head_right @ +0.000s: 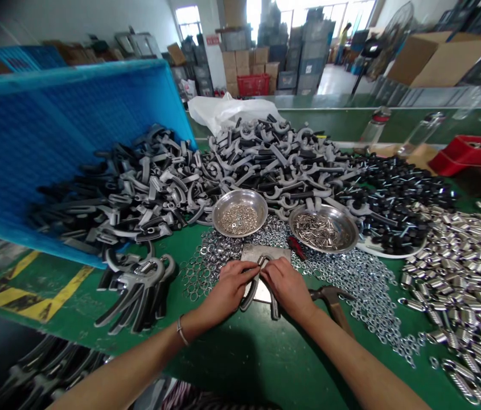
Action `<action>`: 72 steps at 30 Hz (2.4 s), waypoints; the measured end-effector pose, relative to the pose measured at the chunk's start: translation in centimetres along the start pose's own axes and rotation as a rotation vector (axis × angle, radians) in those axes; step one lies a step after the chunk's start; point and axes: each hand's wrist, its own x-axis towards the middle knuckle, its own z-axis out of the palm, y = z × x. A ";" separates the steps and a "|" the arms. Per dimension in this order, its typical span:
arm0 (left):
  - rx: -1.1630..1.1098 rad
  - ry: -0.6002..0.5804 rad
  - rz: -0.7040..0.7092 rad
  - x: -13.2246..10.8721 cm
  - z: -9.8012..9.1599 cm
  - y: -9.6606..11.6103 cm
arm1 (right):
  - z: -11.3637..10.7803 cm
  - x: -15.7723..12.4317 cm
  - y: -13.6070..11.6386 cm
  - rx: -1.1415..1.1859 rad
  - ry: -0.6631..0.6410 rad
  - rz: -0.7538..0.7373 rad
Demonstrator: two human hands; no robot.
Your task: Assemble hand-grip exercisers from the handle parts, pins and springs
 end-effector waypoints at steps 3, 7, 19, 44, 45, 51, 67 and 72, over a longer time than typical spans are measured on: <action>-0.007 -0.018 0.004 -0.1 0.1 0.0 | 0.1 0.2 0.0 -0.040 -0.006 -0.009; 0.014 -0.012 0.021 0.2 -1.5 0.2 | -0.3 0.4 0.0 -0.089 -0.050 -0.053; 0.485 -0.041 -0.050 10.4 -11.0 -5.3 | -2.9 -2.4 -1.0 -0.345 -0.262 -0.254; 0.027 0.115 -0.175 14.3 -9.2 -8.6 | -11.8 -5.1 -5.4 0.377 -0.208 0.648; -0.012 0.121 -0.173 14.3 -9.3 -8.7 | -11.5 -4.4 -5.5 0.371 -0.198 0.632; -0.227 0.185 -0.201 13.3 -10.2 -7.9 | -9.7 -2.7 -5.2 0.471 -0.442 0.611; -0.516 -0.098 -0.232 6.2 -4.3 -1.3 | -7.2 -7.6 -3.4 1.043 0.000 1.138; 0.016 -0.054 0.020 8.4 -1.8 -0.1 | -4.5 -9.5 -3.9 1.162 0.092 1.149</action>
